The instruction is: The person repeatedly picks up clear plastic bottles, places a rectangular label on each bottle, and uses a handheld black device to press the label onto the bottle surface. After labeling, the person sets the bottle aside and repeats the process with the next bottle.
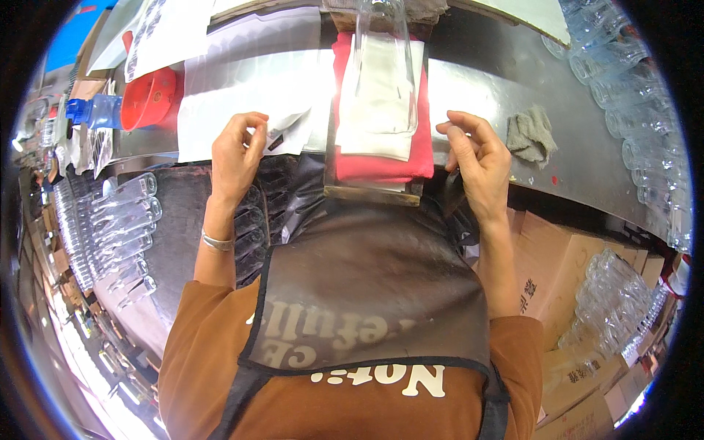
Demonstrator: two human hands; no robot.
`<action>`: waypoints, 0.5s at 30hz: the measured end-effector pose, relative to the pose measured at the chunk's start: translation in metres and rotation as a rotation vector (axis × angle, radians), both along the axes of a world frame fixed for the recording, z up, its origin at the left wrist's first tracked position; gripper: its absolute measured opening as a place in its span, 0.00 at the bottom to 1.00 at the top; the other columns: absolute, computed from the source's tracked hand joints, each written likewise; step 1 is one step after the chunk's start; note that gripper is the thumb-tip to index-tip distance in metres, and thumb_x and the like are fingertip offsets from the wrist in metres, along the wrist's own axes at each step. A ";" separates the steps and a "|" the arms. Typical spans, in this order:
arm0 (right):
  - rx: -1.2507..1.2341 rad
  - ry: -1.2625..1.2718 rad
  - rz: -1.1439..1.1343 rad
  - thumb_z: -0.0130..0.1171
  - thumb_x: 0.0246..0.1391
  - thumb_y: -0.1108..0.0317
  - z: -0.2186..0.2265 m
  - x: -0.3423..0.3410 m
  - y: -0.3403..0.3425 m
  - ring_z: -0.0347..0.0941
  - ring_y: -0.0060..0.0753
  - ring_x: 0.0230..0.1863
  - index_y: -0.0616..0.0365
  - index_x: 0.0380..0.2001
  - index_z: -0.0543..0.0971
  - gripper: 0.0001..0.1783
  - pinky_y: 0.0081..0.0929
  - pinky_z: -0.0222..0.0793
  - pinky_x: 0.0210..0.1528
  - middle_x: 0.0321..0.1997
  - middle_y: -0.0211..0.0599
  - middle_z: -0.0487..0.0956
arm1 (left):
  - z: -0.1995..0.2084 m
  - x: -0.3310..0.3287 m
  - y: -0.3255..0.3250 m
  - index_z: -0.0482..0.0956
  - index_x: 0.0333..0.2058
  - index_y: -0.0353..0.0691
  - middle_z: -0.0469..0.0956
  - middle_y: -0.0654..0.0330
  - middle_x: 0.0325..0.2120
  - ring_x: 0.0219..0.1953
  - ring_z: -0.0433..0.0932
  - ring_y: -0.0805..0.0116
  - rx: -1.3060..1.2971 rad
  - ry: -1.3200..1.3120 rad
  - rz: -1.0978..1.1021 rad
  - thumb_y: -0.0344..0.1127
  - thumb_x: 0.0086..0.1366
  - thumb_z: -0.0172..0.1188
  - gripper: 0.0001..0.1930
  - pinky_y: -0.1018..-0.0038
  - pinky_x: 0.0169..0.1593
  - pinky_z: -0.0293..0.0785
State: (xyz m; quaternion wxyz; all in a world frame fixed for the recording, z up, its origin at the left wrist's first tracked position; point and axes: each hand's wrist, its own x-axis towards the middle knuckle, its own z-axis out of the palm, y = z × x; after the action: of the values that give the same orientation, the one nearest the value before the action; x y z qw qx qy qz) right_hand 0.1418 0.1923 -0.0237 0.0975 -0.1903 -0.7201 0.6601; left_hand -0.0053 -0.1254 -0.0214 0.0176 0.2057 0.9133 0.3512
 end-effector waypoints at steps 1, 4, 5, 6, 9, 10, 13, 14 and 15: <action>-0.004 -0.001 -0.002 0.56 0.67 0.68 -0.001 0.000 0.001 0.68 0.14 0.25 0.67 0.52 0.77 0.16 0.15 0.67 0.29 0.43 0.40 0.83 | 0.009 -0.005 0.001 0.78 0.34 0.35 0.81 0.53 0.30 0.23 0.79 0.62 -0.062 -0.008 0.040 0.28 0.64 0.60 0.03 0.70 0.33 0.75; 0.012 0.001 0.001 0.55 0.67 0.69 0.001 0.001 0.003 0.68 0.14 0.26 0.68 0.52 0.77 0.15 0.15 0.67 0.29 0.42 0.40 0.84 | 0.017 -0.026 0.003 0.79 0.36 0.35 0.81 0.50 0.26 0.26 0.80 0.54 -0.109 0.109 0.078 0.31 0.66 0.59 0.05 0.65 0.34 0.75; 0.011 0.005 0.000 0.55 0.67 0.69 0.001 0.001 0.003 0.68 0.14 0.25 0.68 0.52 0.77 0.15 0.15 0.67 0.29 0.42 0.41 0.84 | 0.021 -0.034 0.006 0.79 0.36 0.35 0.81 0.49 0.27 0.27 0.80 0.52 -0.107 0.152 0.084 0.32 0.66 0.59 0.06 0.64 0.34 0.74; 0.009 0.010 0.000 0.55 0.67 0.69 0.001 0.001 0.003 0.68 0.14 0.25 0.68 0.52 0.77 0.15 0.15 0.67 0.29 0.42 0.41 0.84 | 0.027 -0.040 0.009 0.79 0.36 0.35 0.82 0.48 0.28 0.28 0.81 0.50 -0.107 0.196 0.091 0.32 0.66 0.59 0.06 0.63 0.34 0.74; 0.006 0.007 -0.006 0.55 0.67 0.69 0.002 0.003 0.005 0.68 0.14 0.25 0.68 0.52 0.77 0.15 0.15 0.67 0.29 0.41 0.41 0.84 | 0.041 -0.053 0.016 0.79 0.35 0.35 0.82 0.48 0.27 0.30 0.81 0.48 -0.102 0.119 0.090 0.34 0.67 0.58 0.08 0.63 0.35 0.75; 0.005 0.003 -0.006 0.55 0.67 0.69 0.004 0.004 0.004 0.68 0.14 0.25 0.68 0.52 0.77 0.15 0.15 0.67 0.29 0.41 0.41 0.84 | 0.043 -0.055 0.016 0.80 0.34 0.35 0.82 0.48 0.27 0.30 0.82 0.47 -0.100 0.088 0.089 0.35 0.67 0.58 0.08 0.62 0.35 0.75; 0.019 0.052 -0.007 0.54 0.68 0.70 0.023 0.005 -0.004 0.68 0.14 0.26 0.66 0.52 0.78 0.14 0.14 0.66 0.29 0.41 0.38 0.83 | 0.042 -0.049 0.010 0.81 0.36 0.33 0.81 0.48 0.24 0.26 0.82 0.53 -0.137 -0.177 0.071 0.37 0.66 0.59 0.11 0.63 0.34 0.75; 0.026 0.072 -0.001 0.53 0.68 0.70 0.034 0.004 -0.009 0.68 0.14 0.27 0.65 0.52 0.78 0.14 0.14 0.65 0.30 0.41 0.37 0.82 | 0.042 -0.046 0.008 0.81 0.37 0.33 0.81 0.48 0.23 0.26 0.81 0.54 -0.151 -0.288 0.066 0.37 0.66 0.59 0.11 0.64 0.34 0.75; 0.072 0.080 0.035 0.53 0.68 0.70 0.049 0.003 -0.016 0.68 0.15 0.27 0.65 0.51 0.78 0.14 0.15 0.65 0.30 0.41 0.37 0.82 | 0.026 -0.044 -0.003 0.81 0.38 0.32 0.80 0.49 0.22 0.24 0.81 0.59 -0.111 -0.269 -0.016 0.37 0.66 0.59 0.12 0.66 0.33 0.74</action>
State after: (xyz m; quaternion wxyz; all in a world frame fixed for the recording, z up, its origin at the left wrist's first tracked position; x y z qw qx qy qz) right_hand 0.1452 0.1768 0.0256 0.1215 -0.1474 -0.7422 0.6423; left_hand -0.0494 -0.1285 0.0048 0.1540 0.1626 0.9191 0.3242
